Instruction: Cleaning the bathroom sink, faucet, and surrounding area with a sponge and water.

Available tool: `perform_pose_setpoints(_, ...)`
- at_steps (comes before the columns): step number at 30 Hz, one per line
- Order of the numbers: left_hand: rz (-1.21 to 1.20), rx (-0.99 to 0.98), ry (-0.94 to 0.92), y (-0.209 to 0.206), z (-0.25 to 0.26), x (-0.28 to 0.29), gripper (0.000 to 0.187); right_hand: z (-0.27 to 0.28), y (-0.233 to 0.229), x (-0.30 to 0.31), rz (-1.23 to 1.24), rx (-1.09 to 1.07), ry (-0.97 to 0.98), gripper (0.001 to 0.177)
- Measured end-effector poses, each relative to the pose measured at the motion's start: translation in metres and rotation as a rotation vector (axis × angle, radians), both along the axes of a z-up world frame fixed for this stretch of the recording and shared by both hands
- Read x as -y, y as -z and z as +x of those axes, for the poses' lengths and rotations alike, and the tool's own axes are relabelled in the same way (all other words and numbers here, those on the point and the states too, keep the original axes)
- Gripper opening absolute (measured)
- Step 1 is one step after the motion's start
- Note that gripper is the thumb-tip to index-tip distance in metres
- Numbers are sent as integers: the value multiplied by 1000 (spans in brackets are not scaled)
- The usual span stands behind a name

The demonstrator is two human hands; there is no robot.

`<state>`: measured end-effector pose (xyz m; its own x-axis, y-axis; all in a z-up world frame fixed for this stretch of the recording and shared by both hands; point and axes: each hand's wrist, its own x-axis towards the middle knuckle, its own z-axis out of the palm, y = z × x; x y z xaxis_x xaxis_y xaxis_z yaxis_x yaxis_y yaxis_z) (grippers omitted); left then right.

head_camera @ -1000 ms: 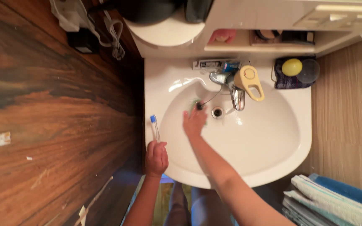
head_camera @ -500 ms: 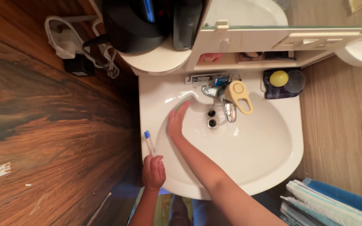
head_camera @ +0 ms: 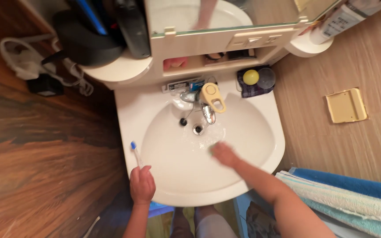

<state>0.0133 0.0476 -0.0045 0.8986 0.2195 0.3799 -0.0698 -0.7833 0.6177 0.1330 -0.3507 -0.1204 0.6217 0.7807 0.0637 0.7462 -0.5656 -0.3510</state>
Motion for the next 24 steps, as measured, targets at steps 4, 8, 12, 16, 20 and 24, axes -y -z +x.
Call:
perform_pose_setpoints(4,33,-54,-7,1,-11,4,27,72,-23,-11,-346,-81,571,18)
perform_pose_setpoints(8,75,-71,20,-13,11,13,30,80,19,-102,358,-303,1155,58)
perform_pose_setpoints(12,66,-141,-24,-14,14,24,28,38,-6,-94,19,-215,531,71)
perform_pose_setpoints(16,155,-149,-64,-14,20,22,30,69,-25,-70,-124,-166,56,70)
perform_pose_setpoints(20,182,-148,-84,-7,20,24,32,87,26,-97,-42,-186,44,77)
perform_pose_setpoints(24,158,-113,-96,2,13,27,30,101,33,-69,14,-34,-207,62)
